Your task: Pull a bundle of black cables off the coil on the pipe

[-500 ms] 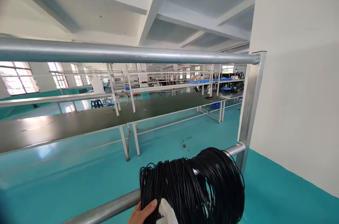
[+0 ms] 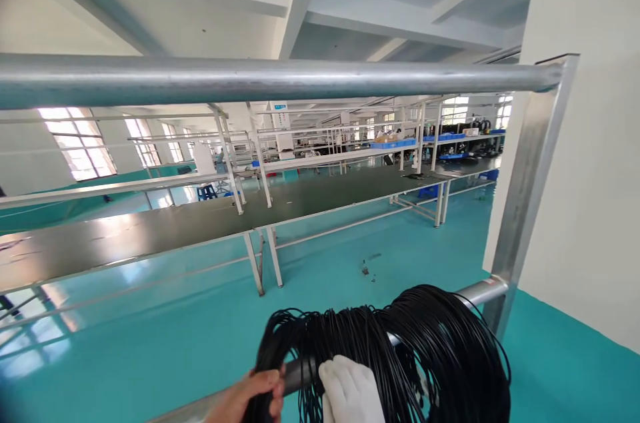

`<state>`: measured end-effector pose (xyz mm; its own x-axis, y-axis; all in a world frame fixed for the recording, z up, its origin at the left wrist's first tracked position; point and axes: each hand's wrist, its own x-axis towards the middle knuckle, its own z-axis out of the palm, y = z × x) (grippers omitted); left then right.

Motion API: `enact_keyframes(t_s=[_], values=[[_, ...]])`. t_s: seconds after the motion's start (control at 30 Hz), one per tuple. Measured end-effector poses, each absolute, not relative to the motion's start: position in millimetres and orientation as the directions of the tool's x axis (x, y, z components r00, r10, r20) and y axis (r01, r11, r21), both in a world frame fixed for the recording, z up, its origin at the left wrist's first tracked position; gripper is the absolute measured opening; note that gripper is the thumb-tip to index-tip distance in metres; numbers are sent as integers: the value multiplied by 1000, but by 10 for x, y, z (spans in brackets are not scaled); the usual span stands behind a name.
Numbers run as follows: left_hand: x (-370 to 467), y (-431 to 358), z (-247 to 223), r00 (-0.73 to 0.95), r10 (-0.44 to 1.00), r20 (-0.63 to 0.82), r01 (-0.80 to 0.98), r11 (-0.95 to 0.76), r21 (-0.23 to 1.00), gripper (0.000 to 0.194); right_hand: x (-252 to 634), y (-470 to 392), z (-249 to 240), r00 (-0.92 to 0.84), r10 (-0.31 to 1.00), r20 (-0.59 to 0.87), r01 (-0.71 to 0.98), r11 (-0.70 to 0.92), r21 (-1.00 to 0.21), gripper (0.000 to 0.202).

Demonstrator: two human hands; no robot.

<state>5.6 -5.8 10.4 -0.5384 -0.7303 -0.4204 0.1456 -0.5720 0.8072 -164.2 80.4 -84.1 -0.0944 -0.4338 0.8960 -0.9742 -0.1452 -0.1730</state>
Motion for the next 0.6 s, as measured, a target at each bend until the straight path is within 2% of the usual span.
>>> enact_keyframes(t_s=[0.07, 0.17, 0.2, 0.27, 0.33, 0.4, 0.47, 0.53, 0.6], values=[[164, -163, 314, -476, -777, -411, 189, -547, 816, 12, -1641, 804, -787, -142, -455, 879, -966, -131, -224, 30], [236, -223, 515, -429, -802, -416, 198, -533, 823, 6, -1516, 777, -487, -188, -592, 784, -949, -96, -300, 23], [230, -215, 536, -430, -798, -423, 188, -537, 822, 5, -1446, 738, -361, -191, -582, 790, -949, -95, -299, 23], [199, -185, 532, -443, -788, -428, 174, -544, 821, 9, -1295, 615, -148, -173, -575, 799, -942, -139, -304, 28], [199, -186, 520, -457, -782, -424, 171, -545, 821, 11, -1180, 477, -45, -180, -663, 726, -927, -134, -351, 33], [277, -253, 546, -463, -784, -414, 183, -541, 821, 10, -1141, 382, -51, -228, -786, 575, -908, -43, -418, 32], [426, -381, 602, -454, -789, -414, 202, -544, 815, 10, -1160, 353, -110, -275, -853, 443, -890, 51, -454, 30], [594, -526, 639, -441, -789, -427, 222, -557, 800, 10, -1177, 356, -158, -291, -874, 388, -888, 95, -450, 30], [722, -642, 615, -439, -777, -451, 228, -582, 781, 10, -1140, 330, -168, -317, -863, 394, -899, 140, -415, 26]])
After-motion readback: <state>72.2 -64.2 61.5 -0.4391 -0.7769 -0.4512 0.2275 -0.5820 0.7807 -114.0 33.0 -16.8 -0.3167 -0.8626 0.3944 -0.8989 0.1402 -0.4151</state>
